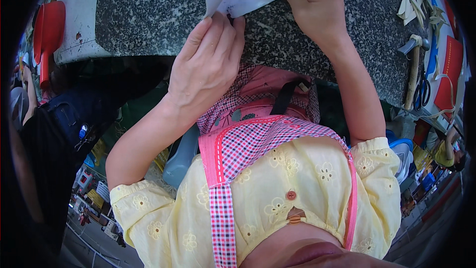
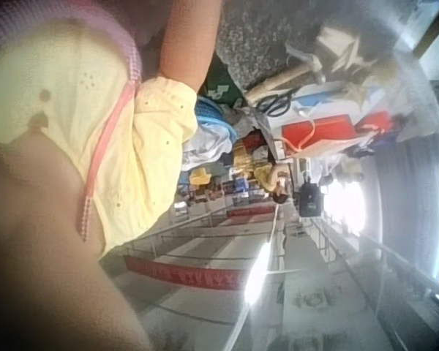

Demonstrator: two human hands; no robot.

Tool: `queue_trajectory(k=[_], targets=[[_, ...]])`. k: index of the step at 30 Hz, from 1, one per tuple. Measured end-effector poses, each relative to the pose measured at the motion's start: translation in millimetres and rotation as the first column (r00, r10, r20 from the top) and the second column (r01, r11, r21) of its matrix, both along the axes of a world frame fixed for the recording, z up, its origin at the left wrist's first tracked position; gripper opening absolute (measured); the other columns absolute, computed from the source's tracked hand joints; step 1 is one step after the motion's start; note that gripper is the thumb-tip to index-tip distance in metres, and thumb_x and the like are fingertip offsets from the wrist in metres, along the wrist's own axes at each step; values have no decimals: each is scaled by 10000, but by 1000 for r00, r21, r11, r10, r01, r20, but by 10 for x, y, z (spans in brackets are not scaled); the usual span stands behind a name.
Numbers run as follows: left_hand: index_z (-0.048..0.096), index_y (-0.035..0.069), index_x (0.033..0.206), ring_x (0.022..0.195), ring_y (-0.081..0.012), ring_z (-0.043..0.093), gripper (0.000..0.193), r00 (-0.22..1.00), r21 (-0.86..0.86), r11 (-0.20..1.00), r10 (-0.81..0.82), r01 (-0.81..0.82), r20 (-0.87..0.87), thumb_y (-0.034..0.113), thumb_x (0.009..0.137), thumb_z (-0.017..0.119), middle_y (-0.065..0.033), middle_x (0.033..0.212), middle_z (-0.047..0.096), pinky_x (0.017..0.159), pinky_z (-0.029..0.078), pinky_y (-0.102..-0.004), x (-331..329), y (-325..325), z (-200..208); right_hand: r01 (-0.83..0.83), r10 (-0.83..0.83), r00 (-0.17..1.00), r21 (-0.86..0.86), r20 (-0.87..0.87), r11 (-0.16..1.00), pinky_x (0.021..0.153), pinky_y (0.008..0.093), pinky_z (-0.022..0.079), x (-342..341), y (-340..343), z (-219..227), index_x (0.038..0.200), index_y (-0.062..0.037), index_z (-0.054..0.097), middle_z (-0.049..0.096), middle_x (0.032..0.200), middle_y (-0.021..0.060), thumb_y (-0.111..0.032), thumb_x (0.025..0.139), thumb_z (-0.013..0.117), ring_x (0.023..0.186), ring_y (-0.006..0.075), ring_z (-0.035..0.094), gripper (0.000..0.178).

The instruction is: The person shapes shoe upper pieces by hand, dips reinforcement strips into a bowl of liquid, and presses the inner linings and outer shoe components together to assemble shoes.

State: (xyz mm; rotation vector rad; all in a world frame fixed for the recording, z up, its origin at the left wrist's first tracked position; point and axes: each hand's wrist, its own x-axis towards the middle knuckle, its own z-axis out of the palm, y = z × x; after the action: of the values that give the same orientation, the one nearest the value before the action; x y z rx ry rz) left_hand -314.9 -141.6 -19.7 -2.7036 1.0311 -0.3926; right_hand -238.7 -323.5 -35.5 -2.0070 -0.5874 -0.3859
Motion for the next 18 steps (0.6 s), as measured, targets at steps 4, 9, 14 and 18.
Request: queue_trajectory(k=[4, 9, 14, 18], targets=[[567, 71, 922, 1037, -192, 522, 201, 1000, -68, 998, 17, -18, -13, 140, 756, 477, -105, 1004, 576, 1023, 277, -324, -9, -3, -1, -2, 10, 997, 106, -72, 994, 610, 291, 474, -29, 26, -30, 886, -16, 612, 638, 833, 112, -18, 785, 568, 686, 244, 619, 110], [510, 96, 783, 1011, -194, 538, 55, 1000, -98, 995, 13, -12, 2, 136, 754, 487, -105, 972, 591, 1016, 286, -324, 15, -6, -50, 154, -153, 988, 65, -26, 986, 596, 300, 472, -67, 141, -41, 894, -27, 607, 624, 812, 134, -58, 796, 573, 677, 264, 618, 108], [498, 94, 752, 976, -197, 559, 39, 1000, -130, 991, -21, 21, 4, 133, 748, 493, -107, 917, 603, 993, 324, -320, 48, 13, -4, 194, -196, 980, 64, 20, 979, 604, 321, 475, -50, 192, -36, 900, -37, 606, 619, 798, 151, -76, 785, 583, 702, 295, 621, 123], [507, 85, 752, 954, -193, 572, 42, 999, -147, 988, -43, 46, 19, 123, 734, 503, -103, 890, 611, 976, 349, -313, 71, 19, -16, 206, -205, 978, 36, -42, 978, 613, 336, 476, -50, 182, 1, 906, -43, 608, 620, 785, 161, -79, 776, 582, 717, 313, 622, 137]])
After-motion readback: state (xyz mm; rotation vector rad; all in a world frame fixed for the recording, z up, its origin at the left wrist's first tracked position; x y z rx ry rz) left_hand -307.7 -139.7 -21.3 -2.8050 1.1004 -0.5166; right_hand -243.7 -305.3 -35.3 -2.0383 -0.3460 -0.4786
